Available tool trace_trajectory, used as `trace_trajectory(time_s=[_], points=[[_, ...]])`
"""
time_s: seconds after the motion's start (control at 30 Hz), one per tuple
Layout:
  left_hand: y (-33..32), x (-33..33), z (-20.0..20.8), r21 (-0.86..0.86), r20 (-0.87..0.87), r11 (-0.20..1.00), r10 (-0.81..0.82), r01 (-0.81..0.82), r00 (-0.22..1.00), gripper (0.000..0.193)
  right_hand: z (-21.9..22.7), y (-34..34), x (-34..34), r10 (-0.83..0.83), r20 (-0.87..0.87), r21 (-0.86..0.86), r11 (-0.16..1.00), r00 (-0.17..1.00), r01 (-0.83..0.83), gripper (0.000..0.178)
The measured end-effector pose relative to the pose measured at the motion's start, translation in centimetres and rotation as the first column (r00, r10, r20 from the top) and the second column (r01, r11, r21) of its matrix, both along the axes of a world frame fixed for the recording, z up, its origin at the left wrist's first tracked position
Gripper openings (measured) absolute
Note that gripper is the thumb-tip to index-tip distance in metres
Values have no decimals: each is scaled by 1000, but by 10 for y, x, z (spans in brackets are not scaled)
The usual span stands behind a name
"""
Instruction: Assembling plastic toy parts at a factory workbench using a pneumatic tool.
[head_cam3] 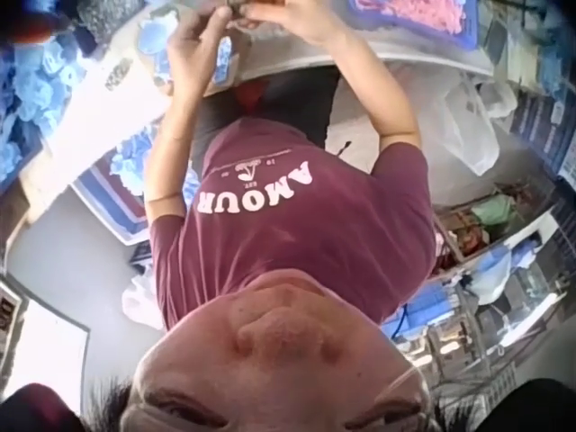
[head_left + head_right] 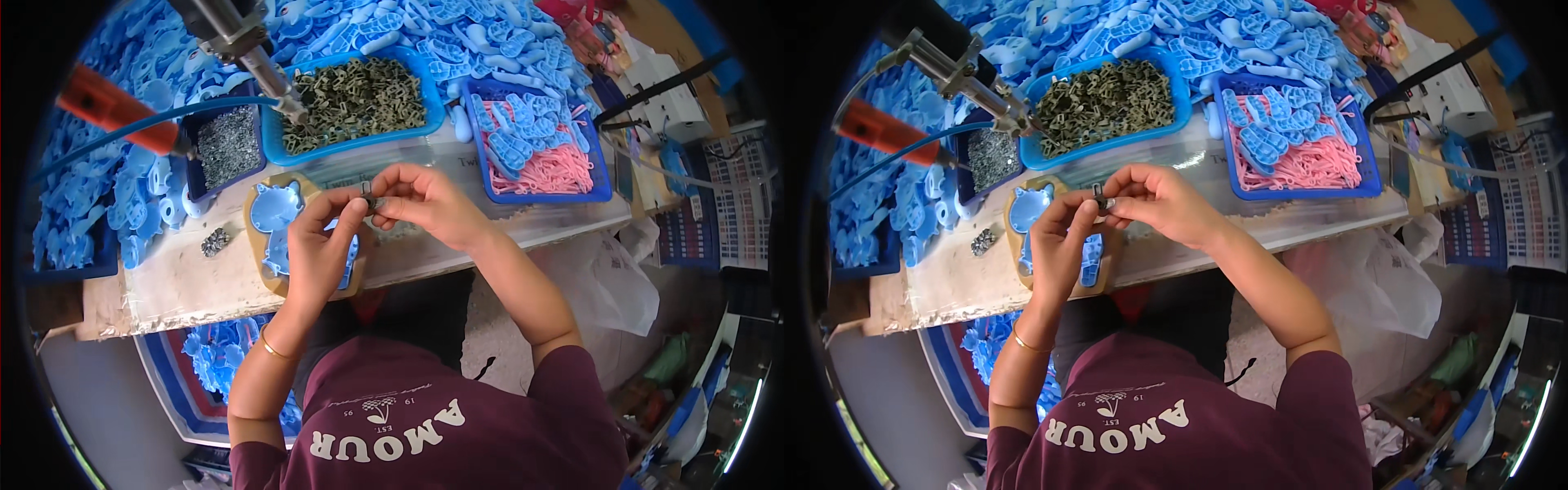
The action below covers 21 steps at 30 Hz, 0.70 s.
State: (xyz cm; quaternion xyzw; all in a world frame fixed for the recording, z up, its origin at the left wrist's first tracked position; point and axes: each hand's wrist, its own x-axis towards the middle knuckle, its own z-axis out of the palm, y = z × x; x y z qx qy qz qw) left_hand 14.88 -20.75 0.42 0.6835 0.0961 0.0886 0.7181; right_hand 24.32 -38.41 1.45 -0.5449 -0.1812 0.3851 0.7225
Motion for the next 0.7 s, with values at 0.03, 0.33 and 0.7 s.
trace_trajectory(time_s=[0.03, 0.33, 0.7], points=[[-1, 0, 2, 0, -1, 1000, -9, 9, 1000, 22, -1, -1, -3, -9, -1, 0, 1000, 1000, 9, 18], [11, -8, 16, -129, -55, 990, -66, 58, 996, 17, 22, -90, 22, -22, 653, -506, 731, 757, 458, 17], [10, -5, 19, -186, -67, 969, -176, 161, 982, 19, 1, -181, 78, 229, 734, -678, 197, 639, 708, 19]])
